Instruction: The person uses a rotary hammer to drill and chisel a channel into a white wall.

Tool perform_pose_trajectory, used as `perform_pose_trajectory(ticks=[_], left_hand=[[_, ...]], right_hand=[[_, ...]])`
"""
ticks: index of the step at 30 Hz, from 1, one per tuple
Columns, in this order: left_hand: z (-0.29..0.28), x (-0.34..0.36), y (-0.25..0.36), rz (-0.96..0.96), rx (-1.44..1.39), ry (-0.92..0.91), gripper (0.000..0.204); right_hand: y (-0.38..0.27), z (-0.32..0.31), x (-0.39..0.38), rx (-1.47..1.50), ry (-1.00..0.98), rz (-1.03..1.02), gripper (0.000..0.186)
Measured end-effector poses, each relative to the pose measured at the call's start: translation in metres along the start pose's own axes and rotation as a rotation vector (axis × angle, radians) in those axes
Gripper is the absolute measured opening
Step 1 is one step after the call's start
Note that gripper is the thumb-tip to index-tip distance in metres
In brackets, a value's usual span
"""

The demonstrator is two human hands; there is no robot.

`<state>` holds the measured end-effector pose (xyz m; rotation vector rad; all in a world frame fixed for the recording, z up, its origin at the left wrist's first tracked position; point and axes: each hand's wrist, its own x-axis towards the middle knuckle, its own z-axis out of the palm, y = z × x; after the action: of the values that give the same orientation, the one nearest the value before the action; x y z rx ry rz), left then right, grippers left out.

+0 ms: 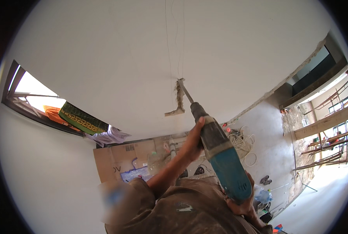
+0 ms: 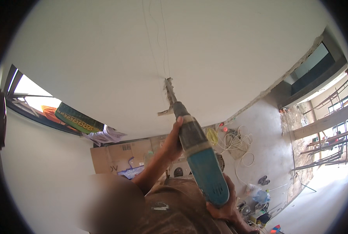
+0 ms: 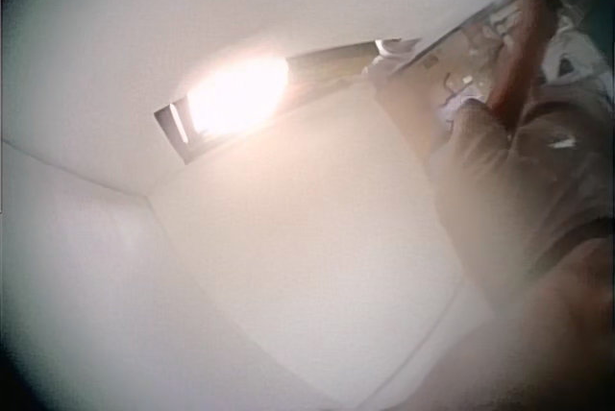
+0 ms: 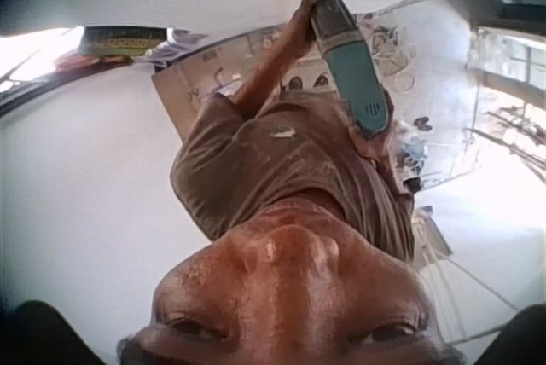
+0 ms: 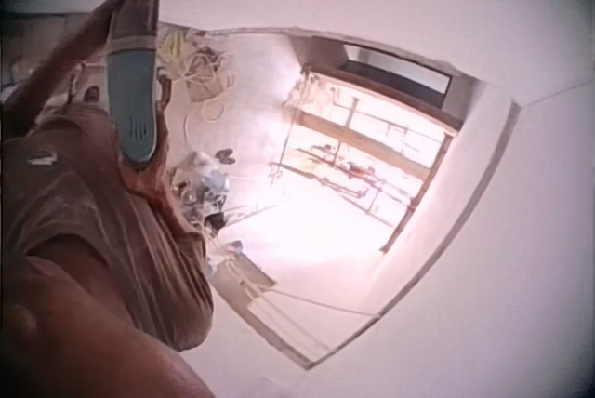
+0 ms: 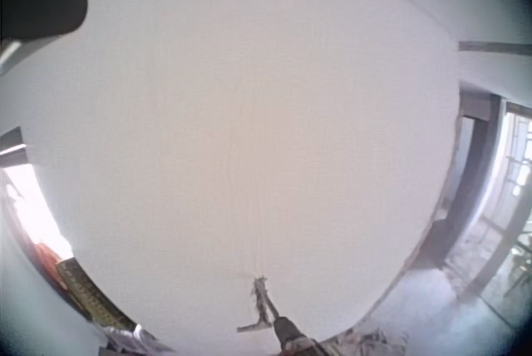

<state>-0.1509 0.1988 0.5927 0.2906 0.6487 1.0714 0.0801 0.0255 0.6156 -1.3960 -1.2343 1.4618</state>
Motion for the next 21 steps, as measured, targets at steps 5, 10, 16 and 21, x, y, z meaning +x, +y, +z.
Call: perform_pose_trajectory(ticks=[5, 10, 16, 21], left_hand=[[-0.001, 0.003, -0.013, -0.020, 0.084, 0.077, 0.070], [-0.015, 0.016, -0.027, 0.008, 0.232, 0.126, 0.068], [-0.026, 0.043, 0.001, 0.101, 0.018, 0.084, 0.071], [-0.026, 0.026, 0.013, 0.097, -0.043, 0.052, 0.077]], right_hand=[[0.042, -0.052, -0.005, -0.477, -0.243, -0.310, 0.099], [0.068, -0.075, -0.010, -0.664, -0.285, -0.362, 0.098], [-0.013, 0.003, 0.043, -0.413, -0.115, -0.402, 0.094], [-0.048, 0.025, 0.050, -0.110, -0.221, -0.241, 0.097]])
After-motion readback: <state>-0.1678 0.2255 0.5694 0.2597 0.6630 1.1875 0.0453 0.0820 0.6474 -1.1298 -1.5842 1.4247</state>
